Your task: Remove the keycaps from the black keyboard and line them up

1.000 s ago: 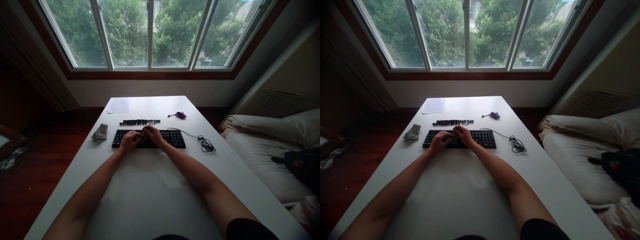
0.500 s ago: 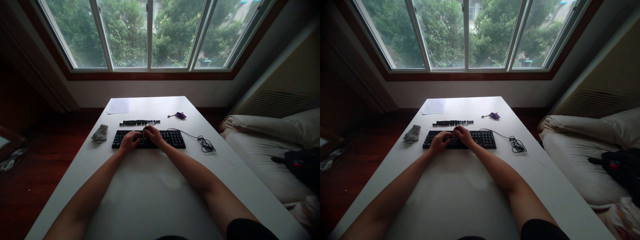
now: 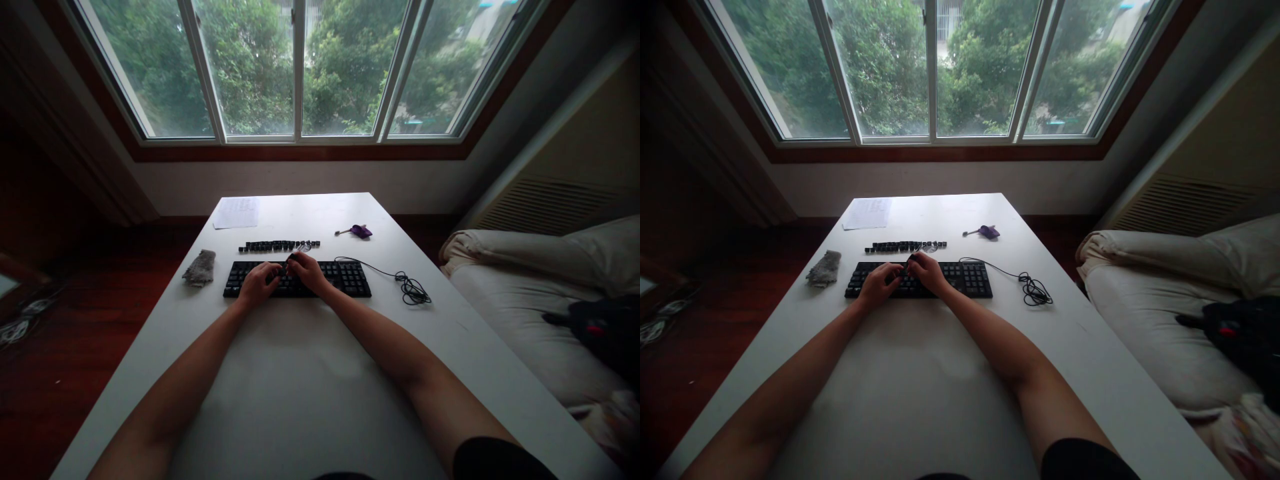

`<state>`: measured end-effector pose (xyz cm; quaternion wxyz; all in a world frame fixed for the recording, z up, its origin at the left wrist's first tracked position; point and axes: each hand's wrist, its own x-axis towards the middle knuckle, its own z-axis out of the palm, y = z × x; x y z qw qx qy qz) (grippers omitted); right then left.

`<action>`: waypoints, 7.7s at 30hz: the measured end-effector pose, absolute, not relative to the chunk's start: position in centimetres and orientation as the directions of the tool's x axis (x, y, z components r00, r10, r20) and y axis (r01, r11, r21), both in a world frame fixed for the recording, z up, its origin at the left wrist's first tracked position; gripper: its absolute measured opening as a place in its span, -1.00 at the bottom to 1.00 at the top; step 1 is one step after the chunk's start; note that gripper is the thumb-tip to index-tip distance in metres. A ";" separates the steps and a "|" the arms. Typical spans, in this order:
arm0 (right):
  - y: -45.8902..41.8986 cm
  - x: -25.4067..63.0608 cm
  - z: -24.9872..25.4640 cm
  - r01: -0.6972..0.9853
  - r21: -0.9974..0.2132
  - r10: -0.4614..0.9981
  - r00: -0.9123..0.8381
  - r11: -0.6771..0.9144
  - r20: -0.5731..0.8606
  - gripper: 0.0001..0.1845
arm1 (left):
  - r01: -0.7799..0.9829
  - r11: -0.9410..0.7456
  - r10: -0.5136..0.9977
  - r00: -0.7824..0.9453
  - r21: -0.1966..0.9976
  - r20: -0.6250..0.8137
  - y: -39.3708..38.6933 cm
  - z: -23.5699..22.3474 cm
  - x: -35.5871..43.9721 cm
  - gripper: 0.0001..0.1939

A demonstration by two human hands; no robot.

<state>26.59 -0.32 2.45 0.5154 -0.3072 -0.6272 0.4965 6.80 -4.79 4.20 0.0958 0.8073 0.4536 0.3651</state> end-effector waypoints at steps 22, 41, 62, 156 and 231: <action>-0.2 26.6 2.2 -0.110 -0.936 0.890 -0.290 0.333 0.351 -0.66 | 0.661 -0.578 0.798 0.337 0.479 0.499 -4.8 4.2 6.8 -0.75; -0.1 26.6 2.0 -0.086 -0.935 0.885 -0.301 0.345 0.355 -0.65 | 0.696 -0.577 0.796 0.361 0.427 0.487 -4.5 4.0 6.7 -0.79; -0.3 26.6 2.2 -0.134 -0.930 0.868 -0.334 0.342 0.367 -0.70 | 0.717 -0.557 0.809 0.355 0.420 0.468 -4.5 3.9 6.6 -0.81; -0.5 26.6 2.2 0.047 -0.913 0.858 -0.364 0.405 0.362 -0.70 | 0.740 -0.572 0.796 0.395 0.355 0.460 -4.6 4.0 6.8 -0.81; -1.2 26.8 3.4 0.268 -0.810 0.824 -0.404 0.521 0.397 -0.75 | 0.735 -0.579 0.793 0.408 0.353 0.451 -4.7 4.1 6.8 -0.83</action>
